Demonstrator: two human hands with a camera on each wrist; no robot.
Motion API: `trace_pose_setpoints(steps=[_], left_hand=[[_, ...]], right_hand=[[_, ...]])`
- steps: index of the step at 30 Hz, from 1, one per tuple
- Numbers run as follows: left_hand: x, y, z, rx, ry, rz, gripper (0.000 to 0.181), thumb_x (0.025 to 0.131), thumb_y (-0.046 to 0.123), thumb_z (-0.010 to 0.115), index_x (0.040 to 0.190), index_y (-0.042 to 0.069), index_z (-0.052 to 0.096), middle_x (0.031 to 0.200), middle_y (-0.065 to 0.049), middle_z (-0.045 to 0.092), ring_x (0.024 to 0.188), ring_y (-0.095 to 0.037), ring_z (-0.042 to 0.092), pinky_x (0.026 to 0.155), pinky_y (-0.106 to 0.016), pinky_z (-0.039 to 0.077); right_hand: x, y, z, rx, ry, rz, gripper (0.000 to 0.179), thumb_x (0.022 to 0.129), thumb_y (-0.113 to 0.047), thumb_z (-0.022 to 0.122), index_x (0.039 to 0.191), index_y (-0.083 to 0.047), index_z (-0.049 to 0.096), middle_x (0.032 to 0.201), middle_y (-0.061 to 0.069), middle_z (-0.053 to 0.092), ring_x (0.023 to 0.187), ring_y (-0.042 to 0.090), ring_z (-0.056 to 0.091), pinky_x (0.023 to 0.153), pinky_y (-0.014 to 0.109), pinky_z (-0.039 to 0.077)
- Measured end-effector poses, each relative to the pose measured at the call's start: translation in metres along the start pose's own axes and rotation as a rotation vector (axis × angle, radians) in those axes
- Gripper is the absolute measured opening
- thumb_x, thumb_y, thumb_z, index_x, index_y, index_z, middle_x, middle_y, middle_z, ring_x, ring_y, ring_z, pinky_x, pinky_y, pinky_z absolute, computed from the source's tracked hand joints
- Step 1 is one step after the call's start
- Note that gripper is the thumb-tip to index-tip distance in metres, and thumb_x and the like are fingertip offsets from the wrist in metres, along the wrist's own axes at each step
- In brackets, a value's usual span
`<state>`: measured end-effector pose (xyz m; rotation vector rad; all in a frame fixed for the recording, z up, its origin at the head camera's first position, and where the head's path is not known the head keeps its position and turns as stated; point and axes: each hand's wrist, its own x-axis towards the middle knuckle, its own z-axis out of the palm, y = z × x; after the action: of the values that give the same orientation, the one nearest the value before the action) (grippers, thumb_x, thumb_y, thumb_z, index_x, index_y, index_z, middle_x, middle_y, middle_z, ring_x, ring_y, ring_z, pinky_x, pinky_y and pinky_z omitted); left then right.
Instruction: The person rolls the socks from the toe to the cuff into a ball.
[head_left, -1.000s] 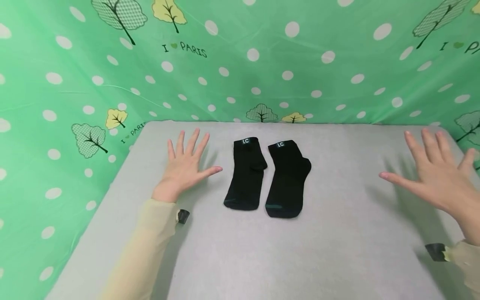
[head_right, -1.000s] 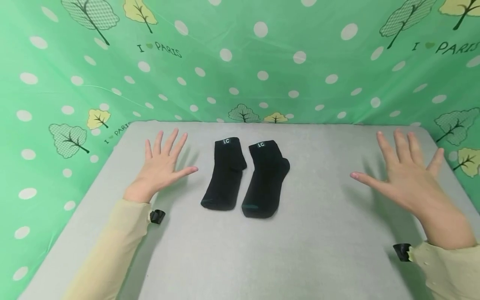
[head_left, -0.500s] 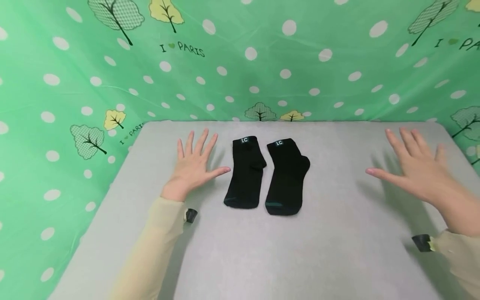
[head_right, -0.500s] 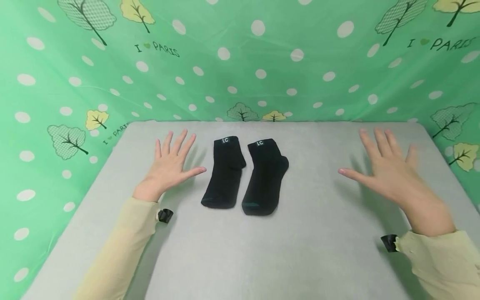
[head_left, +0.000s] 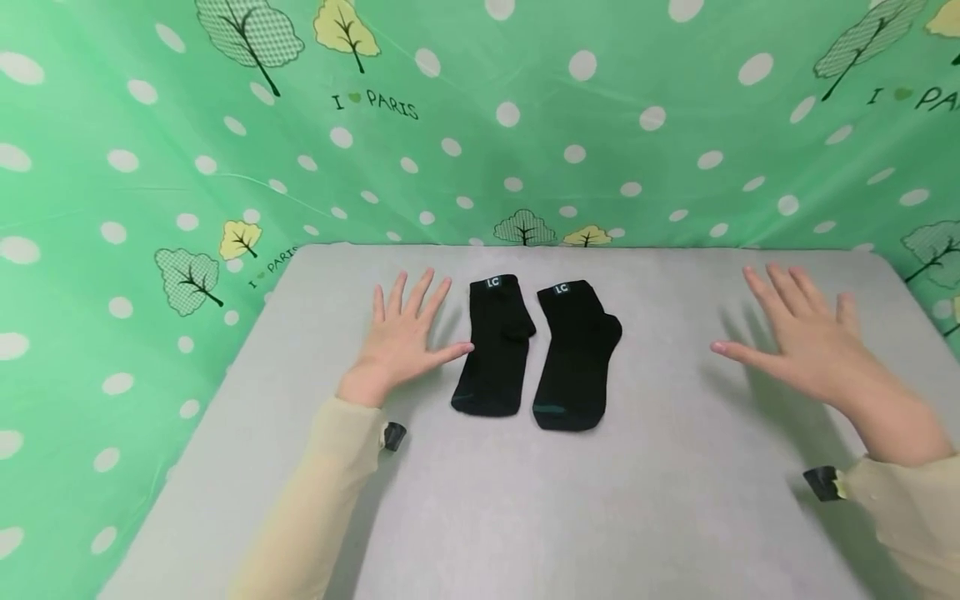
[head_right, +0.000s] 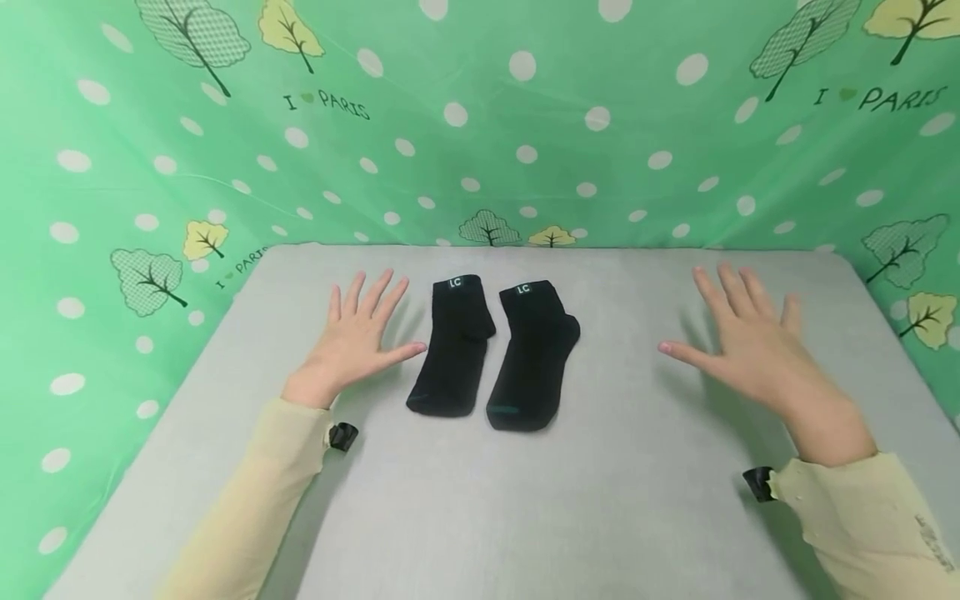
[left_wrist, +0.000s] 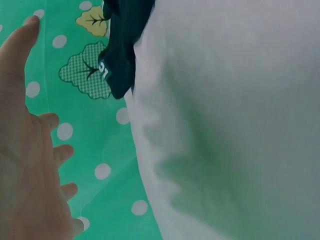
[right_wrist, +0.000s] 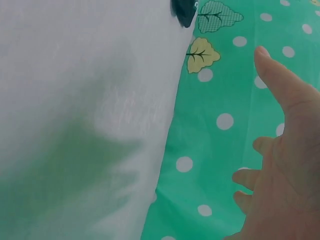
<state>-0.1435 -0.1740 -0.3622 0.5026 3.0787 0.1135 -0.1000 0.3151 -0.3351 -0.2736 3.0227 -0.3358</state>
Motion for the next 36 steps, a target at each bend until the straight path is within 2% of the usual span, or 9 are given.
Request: trace_pose_setpoints(steps=[11, 20, 28, 36], left_hand=[[0.001, 0.018, 0.003, -0.036, -0.048, 0.037, 0.101, 0.085, 0.078, 0.049, 0.162, 0.027, 0.005, 0.170, -0.001, 0.001, 0.156, -0.036, -0.005, 0.122, -0.064, -0.002], [-0.002, 0.035, 0.004, -0.043, -0.045, 0.076, 0.102, 0.085, 0.078, 0.050, 0.161, 0.029, 0.006, 0.170, 0.000, 0.004, 0.156, -0.036, 0.003, 0.124, -0.060, 0.005], [-0.001, 0.053, 0.007, -0.057, -0.037, 0.141, 0.099, 0.086, 0.076, 0.053, 0.161, 0.028, 0.010, 0.169, -0.003, 0.011, 0.156, -0.035, 0.008, 0.125, -0.058, 0.011], [-0.001, 0.072, 0.009, -0.084, -0.034, 0.186, 0.097, 0.086, 0.074, 0.054, 0.161, 0.027, 0.013, 0.169, -0.002, 0.013, 0.156, -0.035, 0.011, 0.125, -0.057, 0.013]], right_hand=[[0.009, -0.015, 0.002, 0.040, -0.007, -0.028, 0.106, 0.090, -0.064, 0.059, 0.161, -0.019, -0.008, 0.166, 0.025, 0.000, 0.153, 0.045, -0.008, 0.109, 0.080, -0.006], [0.018, -0.026, 0.002, 0.045, -0.011, -0.067, 0.106, 0.089, -0.063, 0.061, 0.161, -0.016, -0.002, 0.164, 0.028, 0.008, 0.152, 0.049, 0.001, 0.108, 0.081, 0.001], [0.025, -0.032, 0.001, 0.039, -0.034, -0.084, 0.106, 0.089, -0.062, 0.062, 0.161, -0.013, 0.001, 0.163, 0.029, 0.013, 0.149, 0.052, 0.008, 0.109, 0.080, 0.007], [0.028, -0.037, 0.000, 0.041, -0.035, -0.117, 0.102, 0.090, -0.059, 0.063, 0.161, -0.011, 0.008, 0.161, 0.030, 0.019, 0.147, 0.054, 0.014, 0.109, 0.079, 0.010]])
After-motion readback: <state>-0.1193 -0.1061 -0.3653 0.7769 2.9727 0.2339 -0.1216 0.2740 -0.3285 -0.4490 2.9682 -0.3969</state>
